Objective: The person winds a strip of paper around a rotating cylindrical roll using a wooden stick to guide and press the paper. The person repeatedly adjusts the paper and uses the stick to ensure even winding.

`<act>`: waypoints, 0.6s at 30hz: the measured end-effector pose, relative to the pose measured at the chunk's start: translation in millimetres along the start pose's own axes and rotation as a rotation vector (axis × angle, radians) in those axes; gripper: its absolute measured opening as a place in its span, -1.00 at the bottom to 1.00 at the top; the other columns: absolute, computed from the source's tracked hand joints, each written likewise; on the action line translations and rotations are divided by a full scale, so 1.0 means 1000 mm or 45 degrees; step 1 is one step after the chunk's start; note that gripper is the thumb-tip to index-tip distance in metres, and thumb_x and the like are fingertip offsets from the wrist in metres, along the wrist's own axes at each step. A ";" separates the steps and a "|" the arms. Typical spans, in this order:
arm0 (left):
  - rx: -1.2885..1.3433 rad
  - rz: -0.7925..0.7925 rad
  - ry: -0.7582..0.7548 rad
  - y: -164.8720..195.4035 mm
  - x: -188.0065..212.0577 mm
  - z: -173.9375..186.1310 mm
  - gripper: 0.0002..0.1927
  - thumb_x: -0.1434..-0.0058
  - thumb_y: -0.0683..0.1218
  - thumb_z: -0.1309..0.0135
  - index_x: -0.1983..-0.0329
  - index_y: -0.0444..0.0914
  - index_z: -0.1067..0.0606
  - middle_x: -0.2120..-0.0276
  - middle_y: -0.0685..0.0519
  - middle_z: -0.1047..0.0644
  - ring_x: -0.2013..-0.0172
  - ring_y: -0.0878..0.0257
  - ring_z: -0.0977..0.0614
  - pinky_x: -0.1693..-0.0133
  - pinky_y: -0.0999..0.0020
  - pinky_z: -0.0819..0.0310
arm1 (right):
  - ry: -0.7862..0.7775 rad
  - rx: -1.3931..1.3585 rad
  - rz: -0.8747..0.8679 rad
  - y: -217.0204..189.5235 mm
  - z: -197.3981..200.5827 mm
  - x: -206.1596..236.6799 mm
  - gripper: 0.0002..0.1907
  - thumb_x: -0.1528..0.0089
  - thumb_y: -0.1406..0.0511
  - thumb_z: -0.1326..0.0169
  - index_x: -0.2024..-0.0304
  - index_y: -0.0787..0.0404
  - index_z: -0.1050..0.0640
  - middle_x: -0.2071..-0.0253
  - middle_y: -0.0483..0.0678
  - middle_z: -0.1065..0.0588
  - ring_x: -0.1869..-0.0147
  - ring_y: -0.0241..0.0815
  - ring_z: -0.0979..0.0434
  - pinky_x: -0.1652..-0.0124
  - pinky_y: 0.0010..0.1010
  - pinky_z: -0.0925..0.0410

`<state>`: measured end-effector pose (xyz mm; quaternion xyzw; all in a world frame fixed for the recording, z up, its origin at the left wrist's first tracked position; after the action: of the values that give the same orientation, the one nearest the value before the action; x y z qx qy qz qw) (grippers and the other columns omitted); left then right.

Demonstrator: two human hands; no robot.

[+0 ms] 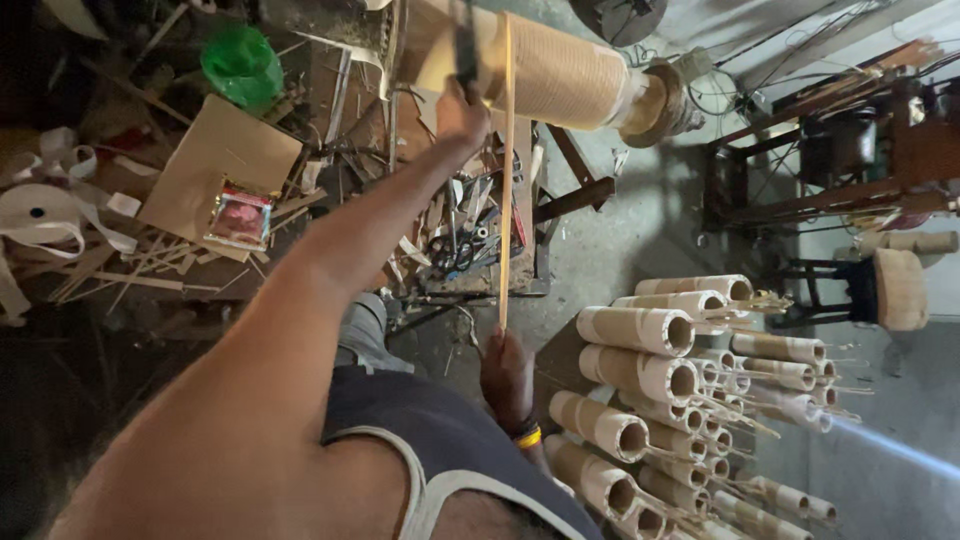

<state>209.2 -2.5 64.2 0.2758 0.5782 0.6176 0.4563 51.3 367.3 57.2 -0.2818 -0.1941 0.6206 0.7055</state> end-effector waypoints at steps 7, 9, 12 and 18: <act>0.289 0.433 -0.293 0.000 0.011 -0.008 -0.74 -0.38 -0.01 0.10 0.04 -0.29 -0.37 0.43 -0.19 -0.61 0.50 0.02 -0.71 0.45 0.09 -0.57 | 0.035 -0.008 -0.009 -0.010 0.007 0.014 -0.68 -0.40 0.23 0.11 0.39 0.28 -0.45 0.52 0.25 -0.44 0.44 0.32 -0.47 0.47 0.01 -0.27; 0.314 0.347 -0.442 0.004 0.012 -0.014 -0.75 -0.33 -0.02 0.06 0.04 -0.25 -0.43 0.41 -0.17 -0.63 0.46 0.04 -0.74 0.40 0.10 -0.60 | -0.008 -0.029 -0.074 -0.008 0.004 0.013 -0.65 -0.42 0.22 0.12 0.41 0.27 -0.46 0.53 0.24 -0.45 0.44 0.31 -0.48 0.47 0.01 -0.27; 0.272 0.291 -0.132 -0.001 0.004 -0.006 -0.72 -0.42 -0.01 0.10 0.05 -0.34 -0.39 0.40 -0.23 -0.61 0.42 -0.07 -0.70 0.38 0.00 -0.53 | -0.046 0.019 -0.092 -0.006 -0.003 0.004 -0.64 -0.45 0.21 0.13 0.38 0.28 -0.44 0.53 0.25 -0.42 0.45 0.34 -0.43 0.46 0.04 -0.24; 0.206 0.176 -0.081 -0.007 -0.005 -0.006 -0.76 -0.40 -0.03 0.09 0.09 -0.30 -0.46 0.39 -0.26 -0.64 0.34 -0.18 -0.70 0.31 -0.04 -0.54 | 0.044 -0.016 0.052 -0.012 -0.003 -0.011 -0.69 -0.44 0.21 0.14 0.32 0.27 -0.43 0.51 0.23 -0.44 0.44 0.31 -0.43 0.46 0.02 -0.26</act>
<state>208.0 -9.7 57.2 0.3705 0.5910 0.5897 0.4070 60.5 354.8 63.5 -0.3010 -0.1799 0.6287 0.6941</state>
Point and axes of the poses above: each hand's wrist, its own x-axis away from the middle knuckle, its own z-axis out of the back of the hand, y = z × x, the point moved 5 cm from there along -x, towards the middle knuckle
